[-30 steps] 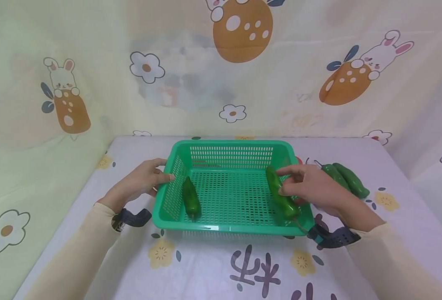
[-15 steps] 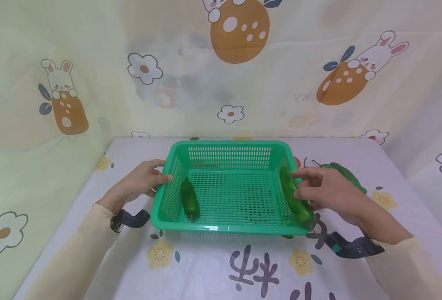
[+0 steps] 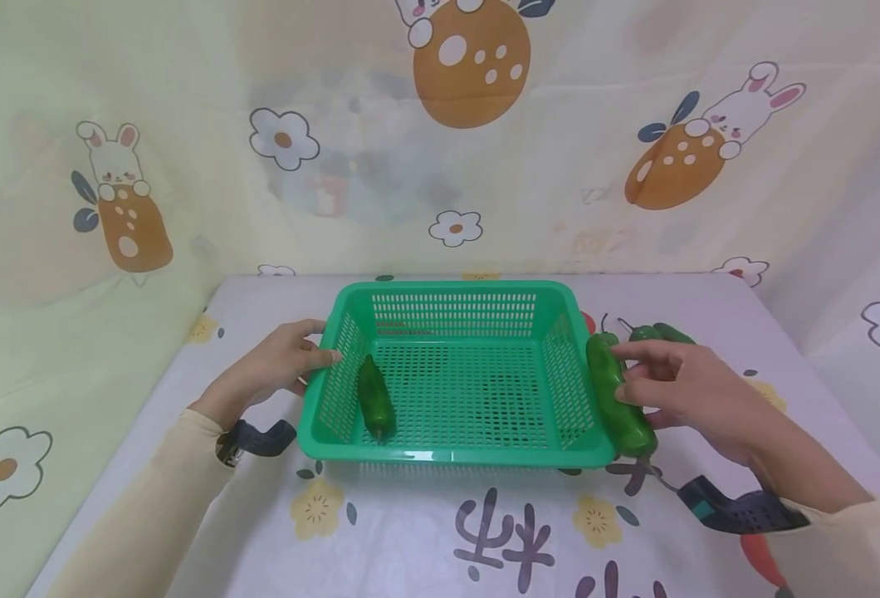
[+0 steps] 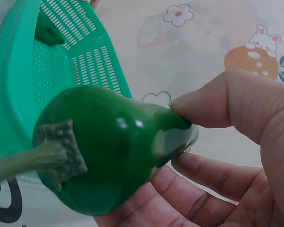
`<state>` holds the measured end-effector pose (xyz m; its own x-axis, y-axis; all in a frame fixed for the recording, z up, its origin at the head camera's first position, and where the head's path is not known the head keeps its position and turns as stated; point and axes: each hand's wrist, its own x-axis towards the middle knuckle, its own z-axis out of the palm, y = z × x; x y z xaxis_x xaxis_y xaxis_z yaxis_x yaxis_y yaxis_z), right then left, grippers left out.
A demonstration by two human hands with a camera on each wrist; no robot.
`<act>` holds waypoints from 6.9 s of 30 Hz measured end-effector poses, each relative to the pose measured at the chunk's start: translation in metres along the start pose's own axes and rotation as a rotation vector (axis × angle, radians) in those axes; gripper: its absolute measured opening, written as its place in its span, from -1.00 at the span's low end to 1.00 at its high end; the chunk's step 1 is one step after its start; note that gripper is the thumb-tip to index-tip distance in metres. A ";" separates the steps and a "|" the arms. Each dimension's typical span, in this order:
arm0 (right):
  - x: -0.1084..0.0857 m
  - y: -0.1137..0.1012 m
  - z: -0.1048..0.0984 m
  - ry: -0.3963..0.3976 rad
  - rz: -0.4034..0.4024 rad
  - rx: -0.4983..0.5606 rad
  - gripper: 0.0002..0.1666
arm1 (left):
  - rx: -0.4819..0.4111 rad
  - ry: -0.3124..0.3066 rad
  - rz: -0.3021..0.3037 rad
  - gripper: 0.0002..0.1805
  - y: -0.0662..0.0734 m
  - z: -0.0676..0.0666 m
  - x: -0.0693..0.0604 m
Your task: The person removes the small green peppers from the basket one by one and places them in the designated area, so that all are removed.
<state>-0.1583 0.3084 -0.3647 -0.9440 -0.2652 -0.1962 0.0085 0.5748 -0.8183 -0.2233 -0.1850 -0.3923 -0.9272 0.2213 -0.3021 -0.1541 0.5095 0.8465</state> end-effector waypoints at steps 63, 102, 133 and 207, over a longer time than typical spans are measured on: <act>-0.031 0.107 0.022 -0.010 0.325 0.108 -0.18 | 0.011 -0.008 -0.001 -0.34 0.000 0.002 -0.002; -0.032 0.110 0.016 0.035 0.354 -0.094 -0.23 | 0.026 -0.006 0.017 -0.34 -0.003 0.001 0.001; 0.039 -0.059 0.044 0.079 -0.087 -0.170 -0.35 | 0.021 -0.004 -0.004 -0.36 0.000 0.000 -0.001; 0.175 -0.117 0.220 -0.478 0.113 -0.085 -0.51 | -0.019 -0.011 -0.020 -0.40 0.001 -0.002 -0.002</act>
<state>-0.2517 0.0243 -0.4218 -0.6817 -0.5114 -0.5232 0.0561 0.6765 -0.7343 -0.2228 -0.1865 -0.3897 -0.9201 0.2208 -0.3237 -0.1789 0.4982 0.8484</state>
